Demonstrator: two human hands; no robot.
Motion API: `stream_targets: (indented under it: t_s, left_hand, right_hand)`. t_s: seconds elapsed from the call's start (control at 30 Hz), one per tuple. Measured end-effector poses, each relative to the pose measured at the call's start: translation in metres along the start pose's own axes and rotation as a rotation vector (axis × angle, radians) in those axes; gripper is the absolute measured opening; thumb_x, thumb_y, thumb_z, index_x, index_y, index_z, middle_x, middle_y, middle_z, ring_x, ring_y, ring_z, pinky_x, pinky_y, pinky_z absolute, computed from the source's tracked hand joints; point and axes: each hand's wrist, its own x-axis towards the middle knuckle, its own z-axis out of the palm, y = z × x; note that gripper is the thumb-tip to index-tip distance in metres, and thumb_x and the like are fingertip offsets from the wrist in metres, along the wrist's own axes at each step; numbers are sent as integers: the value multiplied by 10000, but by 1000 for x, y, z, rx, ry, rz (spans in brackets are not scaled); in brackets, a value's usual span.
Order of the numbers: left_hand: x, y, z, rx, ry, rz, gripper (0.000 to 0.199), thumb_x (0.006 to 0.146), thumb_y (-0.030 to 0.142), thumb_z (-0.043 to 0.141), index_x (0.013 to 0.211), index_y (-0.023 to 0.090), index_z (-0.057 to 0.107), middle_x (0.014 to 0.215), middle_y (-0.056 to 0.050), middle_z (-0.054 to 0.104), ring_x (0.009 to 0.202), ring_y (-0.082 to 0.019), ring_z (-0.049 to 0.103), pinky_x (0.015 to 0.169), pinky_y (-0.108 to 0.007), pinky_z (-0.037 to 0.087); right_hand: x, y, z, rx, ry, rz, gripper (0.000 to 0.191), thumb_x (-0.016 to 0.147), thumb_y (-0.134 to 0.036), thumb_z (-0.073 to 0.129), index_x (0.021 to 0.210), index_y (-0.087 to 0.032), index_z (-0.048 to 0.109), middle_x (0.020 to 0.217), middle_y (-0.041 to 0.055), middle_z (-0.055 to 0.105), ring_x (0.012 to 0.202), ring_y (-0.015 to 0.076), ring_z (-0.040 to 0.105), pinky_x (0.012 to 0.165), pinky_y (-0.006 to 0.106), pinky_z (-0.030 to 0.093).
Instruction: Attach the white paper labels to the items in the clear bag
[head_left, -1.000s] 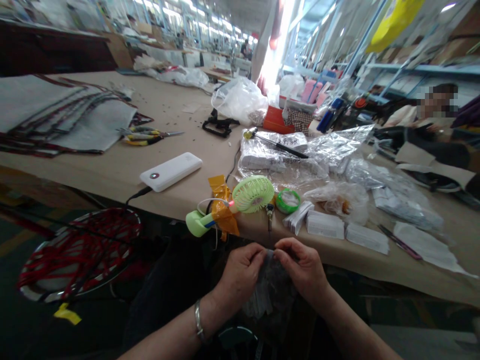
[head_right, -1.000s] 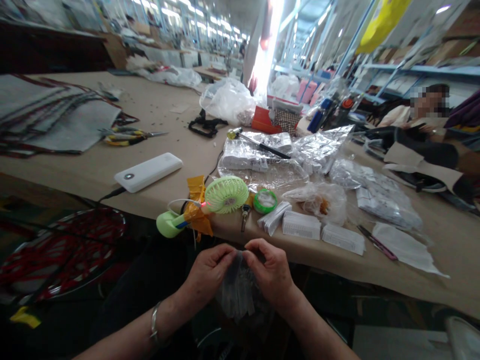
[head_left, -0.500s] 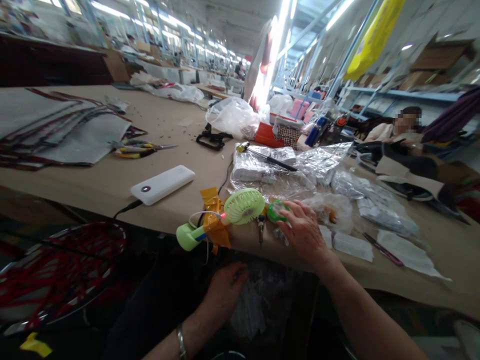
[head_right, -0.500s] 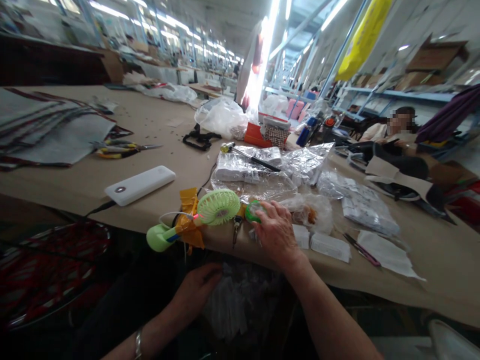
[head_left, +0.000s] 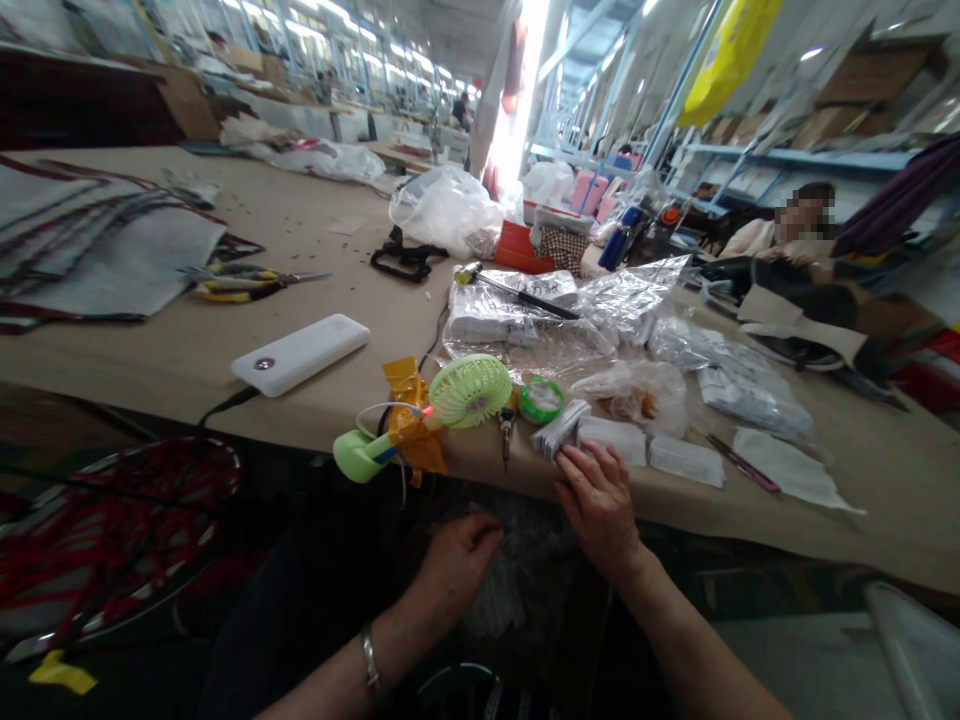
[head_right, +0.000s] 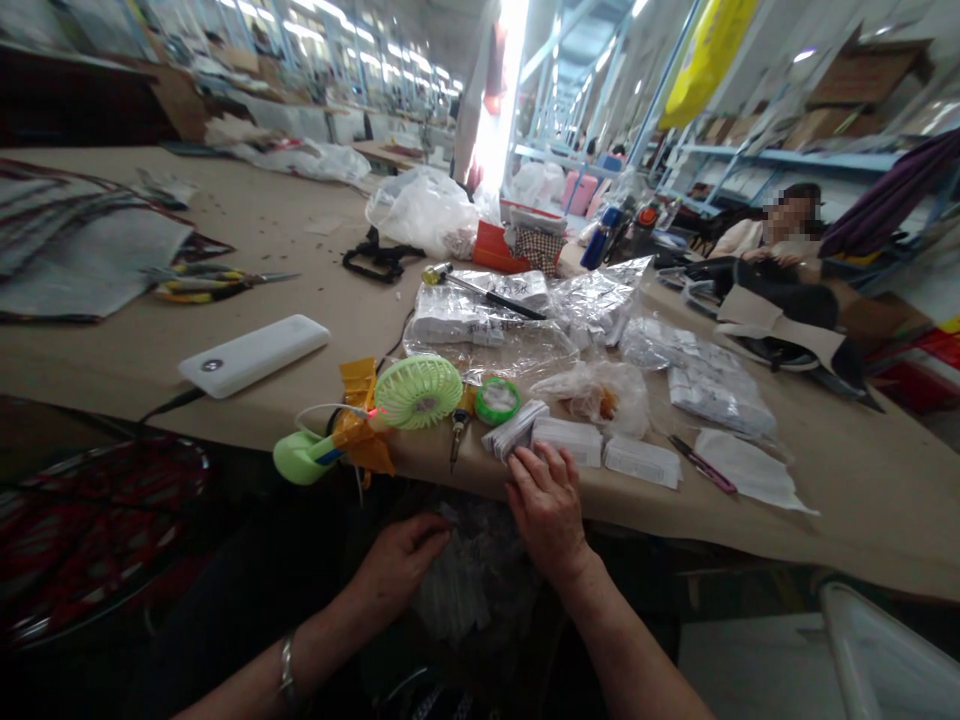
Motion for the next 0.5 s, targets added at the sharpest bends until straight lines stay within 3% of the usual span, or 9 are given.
stream_targets:
  t_s: [0.2,0.37,0.43,0.5]
  left_hand:
    - [2,15,9,-197,-43,-26,139,712,228,540,668,151,647,652,-14,631,666,-148,561,651,-245,415]
    - [2,43,22,-815,-249,-317,227,740,349,593,818,136,613,715,-39,632,622,-124,581,600,-250,447]
    - [3,52,28,-1037,-313,-353,238,739,345,613,832,126,608,711,-37,625,590,-104,572,579,-234,450]
    - [6,56,32,-1116,-314,-347,193,718,281,647,784,105,608,674,-29,609,536,-76,539,517,-194,417]
  right_hand:
    - [6,6,-8,156,67,14,121,850,-171,526,849,-227,632,904,7,671,1028,193,544,1040,458,261]
    - [-10,-16,-24,372,64,-21,134,838,-136,499,854,-219,602,903,27,663,1016,196,556,976,448,370]
    - [-21,-28,-29,427,23,-72,139,834,-122,493,851,-218,592,908,25,663,1026,194,553,977,445,377]
    - [-28,-35,-33,448,-15,-129,157,833,-107,489,875,-220,590,920,20,665,1040,192,548,985,443,375]
